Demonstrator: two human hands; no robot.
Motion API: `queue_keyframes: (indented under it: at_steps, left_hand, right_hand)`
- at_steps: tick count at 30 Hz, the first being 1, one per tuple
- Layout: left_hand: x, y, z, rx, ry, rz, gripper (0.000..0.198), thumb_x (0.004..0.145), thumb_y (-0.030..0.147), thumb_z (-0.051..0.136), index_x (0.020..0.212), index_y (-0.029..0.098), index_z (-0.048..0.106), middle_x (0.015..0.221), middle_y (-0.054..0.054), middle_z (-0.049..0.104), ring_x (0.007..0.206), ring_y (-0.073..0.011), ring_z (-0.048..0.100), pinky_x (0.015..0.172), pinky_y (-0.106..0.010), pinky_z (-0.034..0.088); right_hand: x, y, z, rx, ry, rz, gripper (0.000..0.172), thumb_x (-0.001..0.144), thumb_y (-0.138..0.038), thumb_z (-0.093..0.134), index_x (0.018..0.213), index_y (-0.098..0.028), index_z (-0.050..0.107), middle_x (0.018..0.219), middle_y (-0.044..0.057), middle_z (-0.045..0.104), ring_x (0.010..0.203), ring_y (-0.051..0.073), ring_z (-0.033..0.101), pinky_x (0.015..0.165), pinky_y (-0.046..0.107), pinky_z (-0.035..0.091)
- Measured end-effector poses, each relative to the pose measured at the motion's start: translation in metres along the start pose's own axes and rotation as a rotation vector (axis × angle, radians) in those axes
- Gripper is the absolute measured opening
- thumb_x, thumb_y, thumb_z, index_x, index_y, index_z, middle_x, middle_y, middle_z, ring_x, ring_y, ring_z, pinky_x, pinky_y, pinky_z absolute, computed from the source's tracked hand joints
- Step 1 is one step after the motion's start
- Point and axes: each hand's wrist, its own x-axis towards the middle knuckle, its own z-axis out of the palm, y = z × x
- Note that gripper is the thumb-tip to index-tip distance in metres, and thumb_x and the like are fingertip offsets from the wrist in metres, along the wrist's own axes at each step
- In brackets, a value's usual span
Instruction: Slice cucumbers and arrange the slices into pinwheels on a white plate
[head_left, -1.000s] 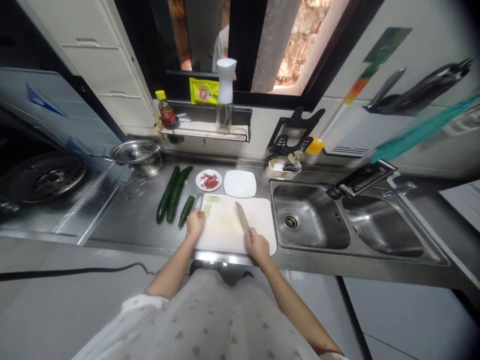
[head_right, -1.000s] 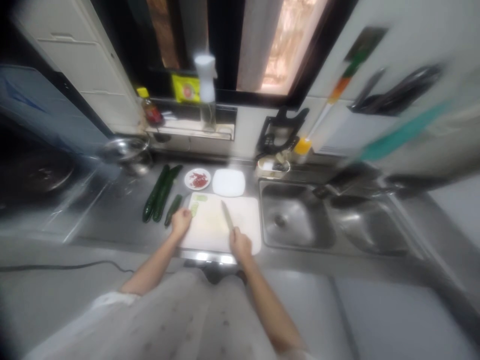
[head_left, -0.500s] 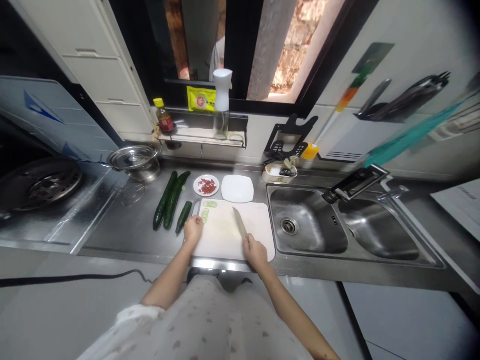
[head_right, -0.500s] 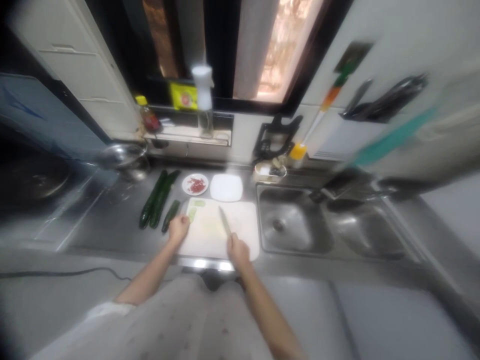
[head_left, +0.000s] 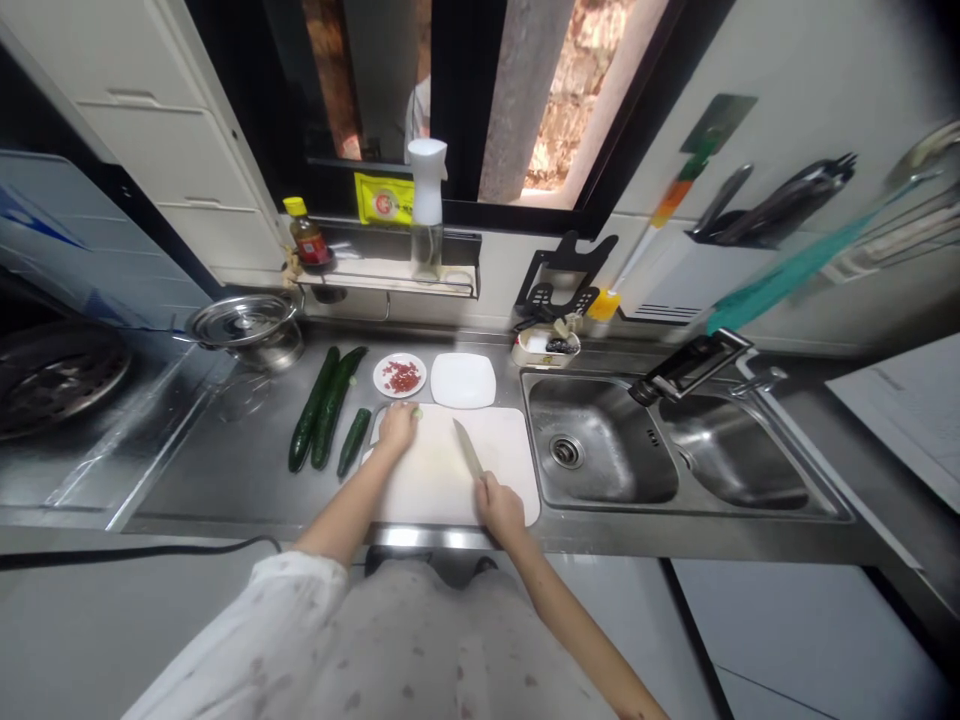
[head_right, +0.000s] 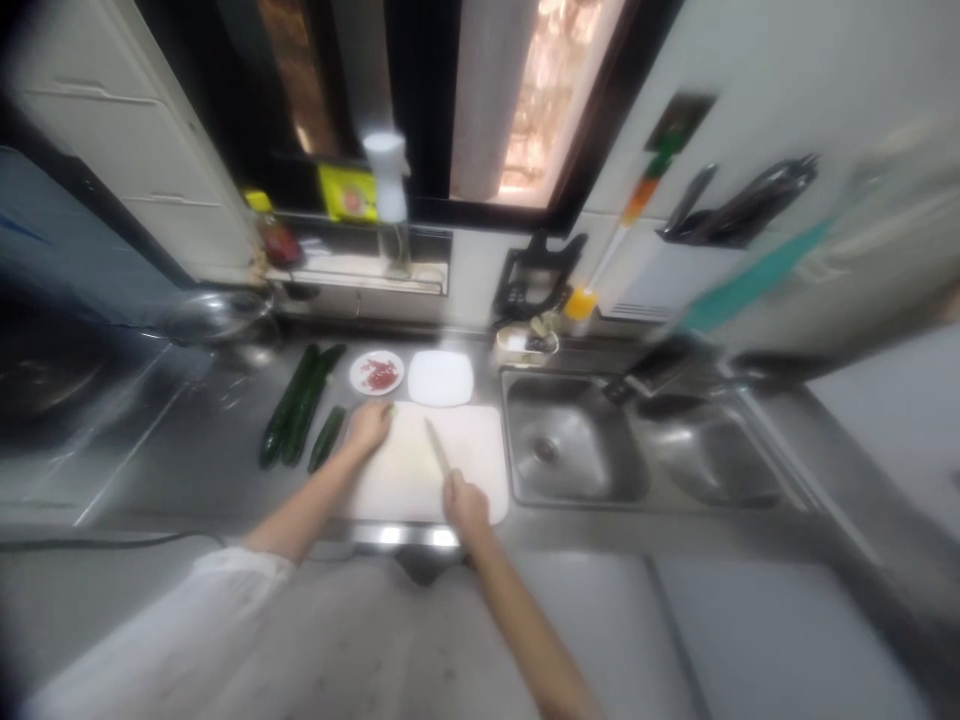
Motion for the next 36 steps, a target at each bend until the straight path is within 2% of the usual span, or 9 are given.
queue_keyframes:
  at_steps: [4,7,9,14,19,22,26,31,36]
  left_hand:
    - [0.008,0.003,0.001,0.15,-0.058,0.049,0.033,0.091,0.019,0.041,0.112,0.021,0.066,0.111,-0.013,0.059,0.103,-0.0249,0.056,0.088,-0.034,0.043]
    - [0.009,0.004,0.0,0.201,-0.057,0.096,0.03,0.09,0.016,0.04,0.101,0.019,0.068,0.109,-0.013,0.059,0.1,-0.0241,0.056,0.084,-0.033,0.044]
    - [0.007,0.004,-0.002,0.202,-0.038,0.106,0.029,0.09,0.016,0.041,0.101,0.019,0.067,0.109,-0.012,0.06,0.1,-0.0234,0.056,0.083,-0.032,0.044]
    - [0.002,0.007,-0.009,0.119,0.009,0.054,0.022,0.09,0.02,0.046,0.098,0.02,0.067,0.106,-0.01,0.064,0.1,-0.0227,0.057,0.083,-0.03,0.043]
    - [-0.007,0.011,-0.01,-0.127,0.01,-0.078,0.016,0.086,0.03,0.057,0.092,0.02,0.068,0.097,-0.007,0.069,0.093,-0.0198,0.06,0.079,-0.026,0.043]
    - [-0.017,0.013,-0.003,-0.341,-0.04,-0.173,0.019,0.078,0.035,0.067,0.089,0.019,0.069,0.087,-0.004,0.07,0.081,-0.0167,0.062,0.072,-0.024,0.044]
    - [-0.034,0.018,0.01,-0.474,-0.143,-0.232,0.016,0.072,0.025,0.072,0.085,0.016,0.071,0.079,-0.003,0.07,0.072,-0.0147,0.063,0.066,-0.022,0.044]
    - [-0.046,0.022,0.025,-0.437,-0.163,-0.213,0.01,0.073,0.018,0.069,0.082,0.016,0.071,0.081,-0.004,0.071,0.075,-0.0151,0.064,0.068,-0.023,0.045]
    - [-0.046,0.016,0.039,-0.322,-0.079,-0.118,0.019,0.078,0.014,0.058,0.091,0.017,0.071,0.091,-0.007,0.07,0.084,-0.0172,0.063,0.076,-0.025,0.045]
  right_hand:
    - [0.0,-0.001,-0.002,-0.004,-0.014,0.006,0.031,0.101,-0.034,0.028,0.114,-0.019,0.052,0.085,0.006,0.07,0.08,0.017,0.065,0.061,0.024,0.032]
    - [0.0,-0.001,-0.002,0.005,-0.012,0.005,0.031,0.101,-0.033,0.028,0.114,-0.019,0.052,0.086,0.006,0.07,0.08,0.017,0.065,0.062,0.024,0.033]
    - [0.0,0.0,-0.001,0.007,-0.009,0.004,0.031,0.101,-0.033,0.027,0.114,-0.019,0.052,0.086,0.006,0.07,0.08,0.017,0.065,0.062,0.024,0.033]
    - [0.001,0.001,0.001,0.007,-0.01,0.0,0.032,0.101,-0.035,0.026,0.114,-0.02,0.052,0.087,0.006,0.07,0.08,0.017,0.065,0.063,0.024,0.034]
    - [0.0,0.001,0.001,0.005,-0.011,-0.003,0.033,0.101,-0.034,0.025,0.114,-0.02,0.052,0.087,0.006,0.07,0.08,0.018,0.065,0.063,0.024,0.034]
    - [0.0,0.001,0.001,0.007,-0.004,-0.012,0.032,0.101,-0.035,0.026,0.114,-0.02,0.051,0.087,0.006,0.07,0.08,0.018,0.064,0.064,0.025,0.033]
    - [0.0,0.0,-0.003,0.018,-0.016,-0.025,0.032,0.101,-0.036,0.025,0.112,-0.02,0.051,0.087,0.006,0.069,0.079,0.017,0.064,0.064,0.024,0.033]
    - [0.001,-0.001,-0.014,0.026,-0.038,-0.046,0.031,0.101,-0.034,0.025,0.113,-0.021,0.05,0.09,0.006,0.069,0.081,0.017,0.064,0.065,0.025,0.032]
    - [-0.008,0.0,-0.024,0.012,-0.044,-0.054,0.032,0.101,-0.035,0.025,0.117,-0.021,0.048,0.091,0.007,0.069,0.082,0.018,0.064,0.065,0.025,0.032]
